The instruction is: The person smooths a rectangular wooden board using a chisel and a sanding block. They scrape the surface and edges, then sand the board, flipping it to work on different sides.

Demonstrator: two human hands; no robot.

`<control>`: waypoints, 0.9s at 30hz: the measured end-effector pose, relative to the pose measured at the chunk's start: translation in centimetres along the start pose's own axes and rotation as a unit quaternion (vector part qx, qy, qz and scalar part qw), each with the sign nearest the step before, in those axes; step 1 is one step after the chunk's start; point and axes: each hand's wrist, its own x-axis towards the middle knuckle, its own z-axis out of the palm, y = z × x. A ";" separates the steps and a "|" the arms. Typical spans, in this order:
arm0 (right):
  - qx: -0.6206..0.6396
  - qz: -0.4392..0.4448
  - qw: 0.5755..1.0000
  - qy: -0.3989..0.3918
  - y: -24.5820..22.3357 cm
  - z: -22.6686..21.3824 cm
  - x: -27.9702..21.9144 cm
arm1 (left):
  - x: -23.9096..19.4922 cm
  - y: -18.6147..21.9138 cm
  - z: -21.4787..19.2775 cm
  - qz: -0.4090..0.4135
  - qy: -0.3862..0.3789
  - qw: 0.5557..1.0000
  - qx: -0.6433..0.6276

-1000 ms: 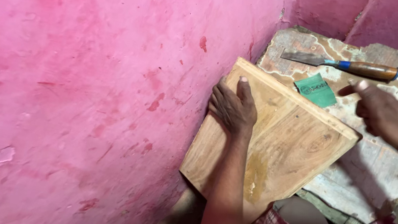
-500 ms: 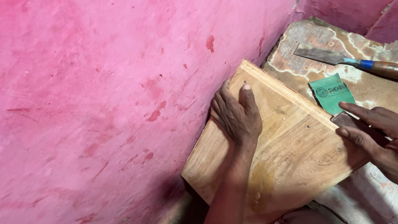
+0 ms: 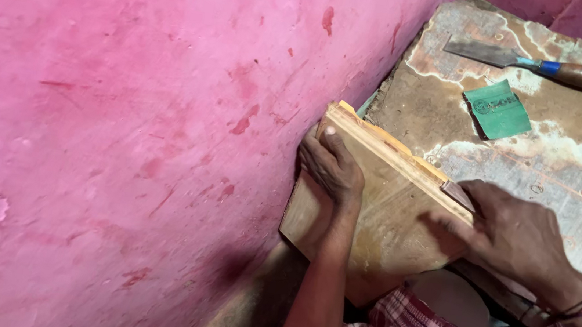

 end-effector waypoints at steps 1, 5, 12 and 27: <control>-0.025 0.032 0.998 -0.039 -0.1 0.2 0.2 | 0.1 0.3 0.1 -0.009 -0.004 1.000 0.007; -0.083 0.038 0.995 -0.043 0.6 1.5 0.1 | -1.3 1.4 0.0 -0.011 0.007 0.999 0.040; -0.054 0.003 0.999 -0.004 2.4 2.6 -0.2 | -3.3 4.1 0.5 -0.083 0.069 0.991 0.080; -0.097 -0.040 0.994 -0.032 2.0 1.7 1.9 | -6.2 7.5 -2.0 -0.182 0.001 0.983 0.029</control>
